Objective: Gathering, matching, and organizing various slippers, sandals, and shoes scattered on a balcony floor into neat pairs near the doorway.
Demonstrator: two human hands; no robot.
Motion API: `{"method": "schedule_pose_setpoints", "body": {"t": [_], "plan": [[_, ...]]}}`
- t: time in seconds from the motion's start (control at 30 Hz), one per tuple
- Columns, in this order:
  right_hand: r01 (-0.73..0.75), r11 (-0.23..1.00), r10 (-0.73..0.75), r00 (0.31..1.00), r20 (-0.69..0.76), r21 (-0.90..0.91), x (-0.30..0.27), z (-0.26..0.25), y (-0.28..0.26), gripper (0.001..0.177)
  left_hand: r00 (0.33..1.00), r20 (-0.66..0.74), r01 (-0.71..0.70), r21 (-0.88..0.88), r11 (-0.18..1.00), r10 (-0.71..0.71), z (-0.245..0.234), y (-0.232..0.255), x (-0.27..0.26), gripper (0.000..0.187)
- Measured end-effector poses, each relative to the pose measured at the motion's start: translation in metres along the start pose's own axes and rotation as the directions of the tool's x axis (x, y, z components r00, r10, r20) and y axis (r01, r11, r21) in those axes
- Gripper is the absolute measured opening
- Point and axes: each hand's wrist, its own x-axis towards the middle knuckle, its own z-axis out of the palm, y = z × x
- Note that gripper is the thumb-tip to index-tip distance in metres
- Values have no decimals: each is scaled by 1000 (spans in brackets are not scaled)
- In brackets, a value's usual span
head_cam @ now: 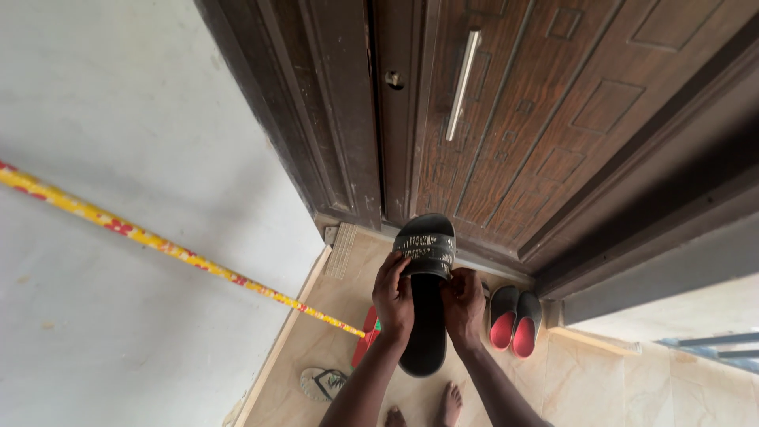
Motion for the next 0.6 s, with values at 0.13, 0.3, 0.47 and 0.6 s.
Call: {"method": "schedule_pose_setpoints", "body": {"t": [0.13, 0.3, 0.47, 0.6], "plan": [[-93, 993, 93, 996, 6, -67, 13, 3, 3, 22, 1000, -10, 10, 9, 1000, -10, 10, -3, 8, 39], [-54, 998, 55, 997, 57, -8, 39, 1, 0, 25, 998, -49, 47, -2, 999, -47, 27, -4, 18, 39], [-69, 997, 71, 994, 83, -19, 62, 1, 12, 25, 994, -85, 69, -7, 998, -69, 45, 0, 27, 39], [-9, 1000, 7, 996, 94, 22, 73, 4, 36, 24, 993, -118, 17, 71, 997, -9, 61, -9, 29, 41]]}}
